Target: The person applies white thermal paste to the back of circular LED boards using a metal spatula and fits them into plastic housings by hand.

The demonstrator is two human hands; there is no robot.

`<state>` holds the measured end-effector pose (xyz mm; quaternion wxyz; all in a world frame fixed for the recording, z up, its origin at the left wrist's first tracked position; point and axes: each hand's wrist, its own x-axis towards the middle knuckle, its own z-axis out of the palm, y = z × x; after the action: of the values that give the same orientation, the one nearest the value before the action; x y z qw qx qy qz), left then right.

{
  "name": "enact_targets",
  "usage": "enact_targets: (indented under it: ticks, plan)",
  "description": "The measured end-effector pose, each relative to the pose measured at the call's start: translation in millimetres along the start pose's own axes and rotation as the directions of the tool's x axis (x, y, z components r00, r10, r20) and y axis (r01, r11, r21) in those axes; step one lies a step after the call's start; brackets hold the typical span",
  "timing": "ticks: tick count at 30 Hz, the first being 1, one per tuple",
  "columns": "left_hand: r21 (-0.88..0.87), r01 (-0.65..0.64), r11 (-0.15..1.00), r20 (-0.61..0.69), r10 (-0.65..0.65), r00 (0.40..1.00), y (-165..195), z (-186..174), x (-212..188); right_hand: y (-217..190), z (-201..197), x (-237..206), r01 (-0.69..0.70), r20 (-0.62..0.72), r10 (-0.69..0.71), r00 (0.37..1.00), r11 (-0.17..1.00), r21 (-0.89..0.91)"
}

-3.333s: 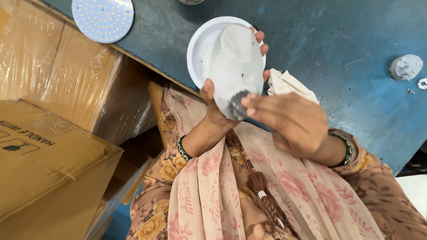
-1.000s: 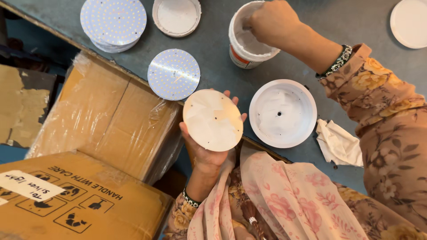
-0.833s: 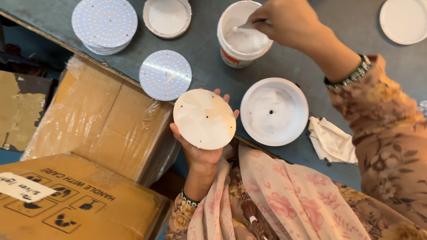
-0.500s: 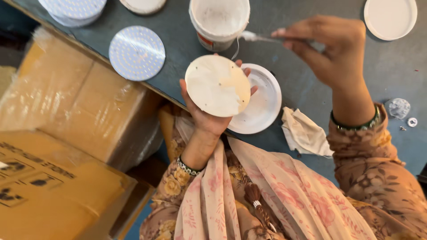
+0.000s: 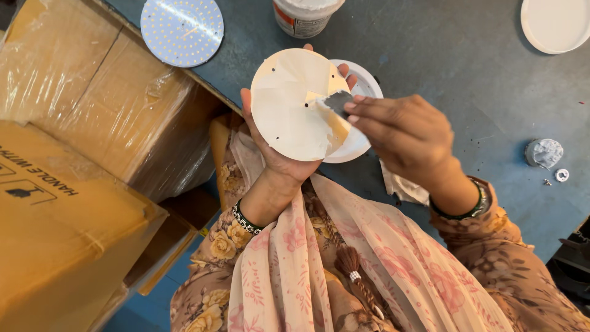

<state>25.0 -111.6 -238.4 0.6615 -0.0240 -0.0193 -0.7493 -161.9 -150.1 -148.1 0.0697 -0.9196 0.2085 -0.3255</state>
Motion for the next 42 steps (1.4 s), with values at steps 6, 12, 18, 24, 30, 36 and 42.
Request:
enact_targets:
  ticks: [6, 12, 18, 24, 30, 36, 42]
  plan:
    - [-0.075, 0.005, 0.997, 0.007, -0.005, 1.000, 4, 11, -10, -14, 12, -15, 0.076, 0.028, -0.076, 0.997, 0.997, -0.028]
    - [-0.013, -0.047, 0.999, -0.023, 0.047, 0.999, 10, 12, -12, -12, -8, -20, 0.083, 0.072, -0.083, 0.994, 0.997, 0.000]
    - [0.210, -0.070, 0.975, 0.078, 0.054, 0.996, -4, 8, -13, -12, -11, -9, -0.092, -0.071, 0.097, 0.993, 0.993, 0.069]
    - [0.255, -0.062, 0.965, 0.113, 0.034, 0.993, -11, 7, -21, -10, -1, -7, -0.074, -0.010, 0.075, 0.997, 0.993, 0.093]
    - [0.270, -0.004, 0.963, 0.069, -0.015, 0.997, -13, 9, -16, -18, -2, -25, -0.050, -0.009, 0.050, 0.999, 0.998, 0.038]
    - [0.379, 0.022, 0.925, 0.093, -0.062, 0.994, -25, 16, -12, -6, -11, -29, -0.147, -0.084, 0.155, 0.984, 0.985, 0.094]
    - [0.417, -0.005, 0.909, 0.078, -0.030, 0.997, -28, 16, -11, -5, -11, -28, -0.069, -0.043, 0.072, 0.996, 0.996, 0.064]
